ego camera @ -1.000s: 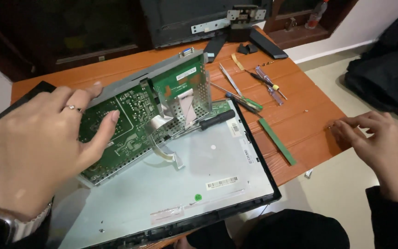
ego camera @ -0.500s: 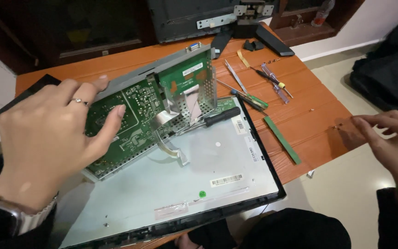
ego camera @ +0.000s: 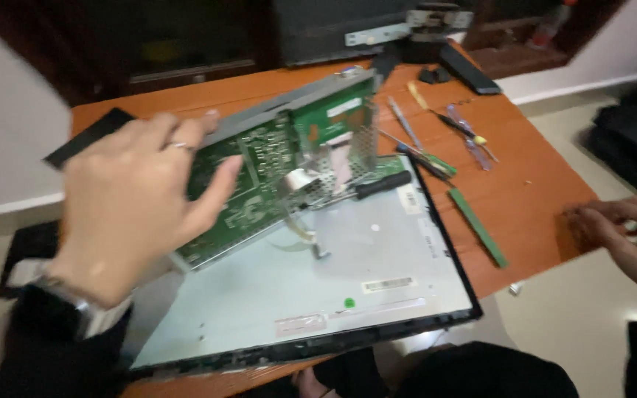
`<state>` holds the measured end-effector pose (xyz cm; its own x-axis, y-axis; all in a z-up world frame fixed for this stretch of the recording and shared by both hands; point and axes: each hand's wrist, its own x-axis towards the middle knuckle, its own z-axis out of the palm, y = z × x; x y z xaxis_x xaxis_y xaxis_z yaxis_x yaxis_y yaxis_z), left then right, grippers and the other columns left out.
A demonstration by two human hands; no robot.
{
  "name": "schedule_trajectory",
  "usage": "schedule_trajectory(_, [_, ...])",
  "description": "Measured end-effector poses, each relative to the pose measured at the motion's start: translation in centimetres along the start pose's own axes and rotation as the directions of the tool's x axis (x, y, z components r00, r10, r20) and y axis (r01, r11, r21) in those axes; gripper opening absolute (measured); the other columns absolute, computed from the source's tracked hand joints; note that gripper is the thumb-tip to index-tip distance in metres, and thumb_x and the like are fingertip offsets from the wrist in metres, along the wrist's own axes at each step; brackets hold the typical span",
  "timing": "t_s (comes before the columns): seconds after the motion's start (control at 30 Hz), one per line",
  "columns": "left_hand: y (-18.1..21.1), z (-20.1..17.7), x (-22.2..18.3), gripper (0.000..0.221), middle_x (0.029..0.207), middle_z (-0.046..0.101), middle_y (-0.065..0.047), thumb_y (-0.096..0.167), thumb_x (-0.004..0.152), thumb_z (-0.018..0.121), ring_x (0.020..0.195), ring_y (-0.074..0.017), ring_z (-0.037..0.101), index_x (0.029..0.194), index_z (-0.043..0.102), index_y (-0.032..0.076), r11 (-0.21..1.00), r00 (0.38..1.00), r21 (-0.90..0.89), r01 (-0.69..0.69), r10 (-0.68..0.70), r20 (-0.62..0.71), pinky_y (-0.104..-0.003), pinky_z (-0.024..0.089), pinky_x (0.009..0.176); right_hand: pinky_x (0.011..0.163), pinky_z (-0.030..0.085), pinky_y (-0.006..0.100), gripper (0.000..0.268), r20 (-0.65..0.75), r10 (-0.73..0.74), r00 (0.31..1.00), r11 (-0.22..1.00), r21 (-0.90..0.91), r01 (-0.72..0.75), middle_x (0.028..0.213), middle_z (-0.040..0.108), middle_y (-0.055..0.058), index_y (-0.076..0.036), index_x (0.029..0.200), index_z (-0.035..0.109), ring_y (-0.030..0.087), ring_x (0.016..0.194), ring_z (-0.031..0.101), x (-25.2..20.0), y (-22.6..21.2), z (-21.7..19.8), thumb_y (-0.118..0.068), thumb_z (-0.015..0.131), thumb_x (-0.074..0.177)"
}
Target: Disassembling and inspecting the internal components of a computer monitor using a screwdriver.
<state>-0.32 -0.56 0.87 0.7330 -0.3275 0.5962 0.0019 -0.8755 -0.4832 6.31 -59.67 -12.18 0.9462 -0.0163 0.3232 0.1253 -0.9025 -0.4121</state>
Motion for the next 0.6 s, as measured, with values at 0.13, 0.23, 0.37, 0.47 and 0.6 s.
schedule_trajectory(0.13, [0.0, 0.3, -0.1, 0.058, 0.100, 0.079, -0.003, 0.057, 0.111, 0.039, 0.080, -0.0138, 0.074, 0.124, 0.077, 0.015, 0.966, 0.999, -0.258, 0.025, -0.029, -0.013, -0.025, 0.052, 0.049, 0.078, 0.041, 0.035, 0.039, 0.085, -0.020, 0.996, 0.995, 0.095, 0.012, 0.110, 0.078, 0.014, -0.002, 0.115, 0.082, 0.026, 0.087, 0.066, 2.4, 4.4, 3.0, -0.033, 0.059, 0.116])
schedule_trajectory(0.23, [-0.2, -0.3, 0.1, 0.055, 0.097, 0.078, -0.009, 0.045, 0.111, 0.039, 0.077, -0.0229, 0.073, 0.133, 0.071, 0.006, 0.884, 0.995, -0.464, 0.064, -0.090, -0.035, -0.035, 0.052, 0.048, 0.079, 0.050, 0.033, 0.036, 0.187, -0.075, 0.979, 0.996, -0.025, 0.081, 0.094, 0.083, 0.009, -0.010, 0.111, 0.085, 0.023, 0.084, 0.069, 0.9, -3.3, 2.5, -0.029, 0.054, 0.106])
schedule_trajectory(0.37, [-0.5, -1.8, 0.1, 0.049, 0.119, 0.072, -0.015, 0.034, 0.111, 0.040, 0.055, -0.0246, 0.062, 0.133, 0.067, -0.001, 0.792, 0.978, -0.600, 0.114, -0.196, -0.074, -0.038, 0.044, 0.041, 0.086, 0.049, 0.032, 0.021, 0.130, -0.333, 0.934, 0.922, -0.161, 0.351, 0.100, 0.078, 0.001, -0.016, 0.110, 0.081, 0.020, 0.094, 0.065, -0.4, -16.2, 0.9, -0.027, 0.068, 0.097])
schedule_trajectory(0.47, [-1.2, -2.2, 0.1, 0.050, 0.124, 0.070, -0.011, 0.033, 0.111, 0.034, 0.071, -0.0249, 0.067, 0.128, 0.067, 0.000, 0.674, 0.964, -0.723, 0.149, -0.263, -0.047, -0.039, 0.047, 0.056, 0.090, 0.045, 0.038, 0.031, 0.205, -0.488, 0.849, 0.849, -0.116, 0.516, 0.117, 0.076, 0.000, -0.017, 0.123, 0.074, 0.024, 0.109, 0.068, 1.4, -20.3, 2.1, -0.026, 0.058, 0.099])
schedule_trajectory(0.6, [-2.4, -1.8, -0.2, 0.047, 0.089, 0.053, -0.004, 0.040, 0.110, 0.035, 0.079, -0.0178, 0.054, 0.092, 0.063, 0.007, 0.449, 0.932, -0.851, 0.272, -0.343, 0.117, -0.036, 0.038, 0.068, 0.103, 0.044, 0.046, 0.049, 0.349, -0.267, 0.899, 0.947, -0.077, 0.311, 0.123, 0.066, 0.010, -0.018, 0.141, 0.057, 0.030, 0.131, 0.049, 2.6, -25.4, 4.1, -0.039, 0.057, 0.096])
